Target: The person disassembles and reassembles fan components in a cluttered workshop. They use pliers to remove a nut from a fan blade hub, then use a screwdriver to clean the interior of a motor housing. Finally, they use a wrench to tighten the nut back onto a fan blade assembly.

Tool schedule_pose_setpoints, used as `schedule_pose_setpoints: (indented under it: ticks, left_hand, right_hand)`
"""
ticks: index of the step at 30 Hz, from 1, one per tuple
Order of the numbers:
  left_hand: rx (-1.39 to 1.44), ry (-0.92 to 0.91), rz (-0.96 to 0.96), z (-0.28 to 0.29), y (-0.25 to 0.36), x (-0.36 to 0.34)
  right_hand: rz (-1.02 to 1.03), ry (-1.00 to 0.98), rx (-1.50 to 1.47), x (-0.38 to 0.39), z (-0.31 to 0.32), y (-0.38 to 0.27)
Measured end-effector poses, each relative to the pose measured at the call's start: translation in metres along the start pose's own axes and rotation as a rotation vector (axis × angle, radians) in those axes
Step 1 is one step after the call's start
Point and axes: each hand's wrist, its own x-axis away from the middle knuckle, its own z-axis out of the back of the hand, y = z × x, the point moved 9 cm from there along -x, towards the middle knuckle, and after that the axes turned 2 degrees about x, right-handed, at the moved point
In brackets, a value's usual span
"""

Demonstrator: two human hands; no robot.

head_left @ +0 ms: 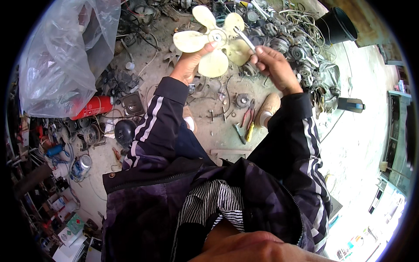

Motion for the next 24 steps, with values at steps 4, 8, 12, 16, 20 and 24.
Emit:
schedule_pose_setpoints:
  ticks: [4, 8, 12, 16, 20, 24]
  left_hand:
    - [0.038, 0.008, -0.052, 0.003, 0.01, -0.003]
    - [0.017, 0.03, -0.085, 0.003, 0.009, -0.002]
    - [-0.005, 0.047, -0.114, 0.0, 0.012, 0.002]
    - [-0.015, 0.061, -0.137, 0.004, 0.012, -0.001]
    - [-0.011, 0.058, -0.122, 0.002, 0.012, 0.0]
    - [-0.084, 0.055, -0.128, 0.002, 0.012, 0.0]
  right_hand:
    - [-0.027, -0.095, 0.041, -0.001, -0.031, 0.015]
    - [0.021, -0.085, 0.108, -0.002, -0.04, 0.014]
    - [0.01, -0.091, 0.153, -0.002, -0.045, 0.021]
    - [0.027, -0.077, 0.167, -0.003, -0.045, 0.02]
    - [0.028, -0.081, 0.176, -0.003, -0.042, 0.02]
    - [-0.024, -0.141, 0.125, -0.003, -0.042, 0.021]
